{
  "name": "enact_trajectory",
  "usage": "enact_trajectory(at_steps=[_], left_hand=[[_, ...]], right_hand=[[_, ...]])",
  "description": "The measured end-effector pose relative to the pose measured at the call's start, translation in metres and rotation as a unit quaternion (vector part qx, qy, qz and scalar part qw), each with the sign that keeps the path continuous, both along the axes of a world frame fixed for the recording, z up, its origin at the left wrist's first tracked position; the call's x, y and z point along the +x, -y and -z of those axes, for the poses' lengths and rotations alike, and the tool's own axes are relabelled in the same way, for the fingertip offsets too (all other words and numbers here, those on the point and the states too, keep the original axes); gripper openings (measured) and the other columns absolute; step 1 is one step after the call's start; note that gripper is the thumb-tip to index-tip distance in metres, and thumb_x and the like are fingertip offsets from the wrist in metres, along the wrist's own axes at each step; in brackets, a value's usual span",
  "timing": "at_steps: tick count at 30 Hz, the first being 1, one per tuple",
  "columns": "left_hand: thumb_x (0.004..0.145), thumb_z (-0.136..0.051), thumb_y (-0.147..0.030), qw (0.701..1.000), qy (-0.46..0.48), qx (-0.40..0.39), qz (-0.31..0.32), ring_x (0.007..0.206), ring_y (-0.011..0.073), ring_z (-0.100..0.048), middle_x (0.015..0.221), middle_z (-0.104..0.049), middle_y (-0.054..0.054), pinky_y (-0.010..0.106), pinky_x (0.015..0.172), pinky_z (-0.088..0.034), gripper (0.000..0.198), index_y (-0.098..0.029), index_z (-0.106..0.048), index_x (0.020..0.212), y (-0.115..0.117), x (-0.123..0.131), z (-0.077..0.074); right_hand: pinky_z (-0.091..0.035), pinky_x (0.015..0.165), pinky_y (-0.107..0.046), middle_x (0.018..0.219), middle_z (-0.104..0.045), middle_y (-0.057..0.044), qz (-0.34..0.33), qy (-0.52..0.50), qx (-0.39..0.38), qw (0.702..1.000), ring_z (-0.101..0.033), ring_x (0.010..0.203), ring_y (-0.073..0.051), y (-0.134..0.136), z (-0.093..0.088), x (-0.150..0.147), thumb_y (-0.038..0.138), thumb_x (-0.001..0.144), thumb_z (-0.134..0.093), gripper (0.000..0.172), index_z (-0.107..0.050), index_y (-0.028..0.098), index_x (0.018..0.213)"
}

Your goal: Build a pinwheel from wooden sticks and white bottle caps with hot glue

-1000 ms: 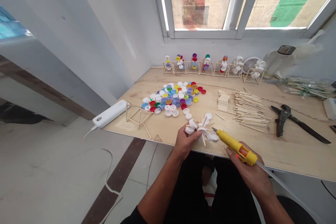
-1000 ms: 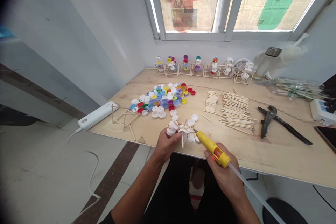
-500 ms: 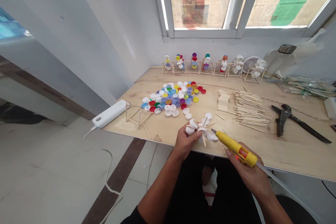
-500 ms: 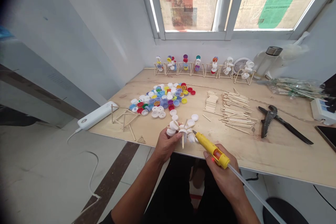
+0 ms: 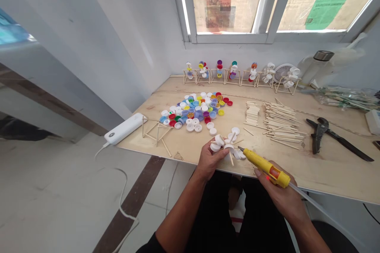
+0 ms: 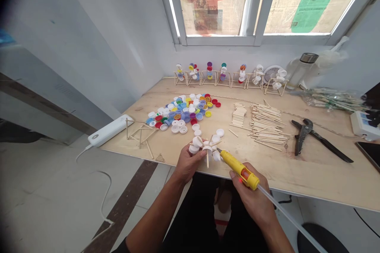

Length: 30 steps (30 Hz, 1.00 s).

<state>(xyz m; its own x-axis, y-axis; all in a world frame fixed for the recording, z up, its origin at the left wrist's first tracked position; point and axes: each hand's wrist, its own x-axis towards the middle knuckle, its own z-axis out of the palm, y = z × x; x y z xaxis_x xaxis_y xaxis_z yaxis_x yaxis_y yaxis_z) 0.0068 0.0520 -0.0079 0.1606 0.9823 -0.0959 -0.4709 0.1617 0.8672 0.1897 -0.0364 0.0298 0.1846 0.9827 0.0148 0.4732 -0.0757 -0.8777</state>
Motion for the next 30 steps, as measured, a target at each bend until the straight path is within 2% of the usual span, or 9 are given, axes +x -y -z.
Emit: enact_trajectory(at_steps=[6, 16, 23, 30], left_hand=[[0.058, -0.082, -0.030, 1.000, -0.021, 0.009, -0.003, 0.075, 0.0137, -0.057, 0.080, -0.065, 0.002, 0.025, 0.074, -0.045, 0.045, -0.014, -0.067, 0.097, 0.0002, 0.0000, 0.0007], [0.059, -0.082, -0.030, 1.000, -0.027, 0.010, 0.000, 0.075, 0.0139, -0.057, 0.080, -0.065, 0.001, 0.024, 0.073, -0.045, 0.043, -0.015, -0.068, 0.096, -0.0002, -0.0004, -0.0001], [0.059, -0.082, -0.030, 0.999, -0.033, 0.015, 0.009, 0.077, 0.0144, -0.058, 0.082, -0.066, 0.002, 0.025, 0.074, -0.045, 0.042, -0.015, -0.067, 0.096, -0.0003, -0.0011, -0.0011], [0.057, -0.082, -0.031, 0.999, -0.048, 0.009, 0.003, 0.079, 0.0164, -0.060, 0.086, -0.067, 0.004, 0.026, 0.076, -0.046, 0.045, -0.014, -0.067, 0.096, 0.0001, -0.0005, -0.0018]], right_hand=[[-0.045, 0.053, -0.023, 0.076, -0.068, -0.001, 0.021, 0.011, -0.004, 1.000, -0.064, 0.071, -0.019, 0.0007, 0.0017, 0.0009, 0.042, 0.079, -0.060, 0.028, -0.064, 0.020, 0.095], [-0.043, 0.049, -0.023, 0.067, -0.064, 0.000, 0.008, 0.025, 0.017, 1.000, -0.062, 0.066, -0.017, 0.0021, 0.0016, 0.0023, 0.038, 0.082, -0.058, 0.022, -0.064, 0.021, 0.094], [-0.042, 0.049, -0.023, 0.078, -0.068, -0.001, 0.010, 0.031, 0.001, 0.999, -0.062, 0.067, -0.017, 0.0015, 0.0037, 0.0032, 0.041, 0.082, -0.057, 0.025, -0.063, 0.021, 0.096], [-0.042, 0.047, -0.022, 0.071, -0.065, 0.001, 0.029, 0.056, 0.003, 0.998, -0.060, 0.063, -0.015, 0.0029, 0.0092, 0.0045, 0.040, 0.081, -0.059, 0.022, -0.064, 0.021, 0.091]])
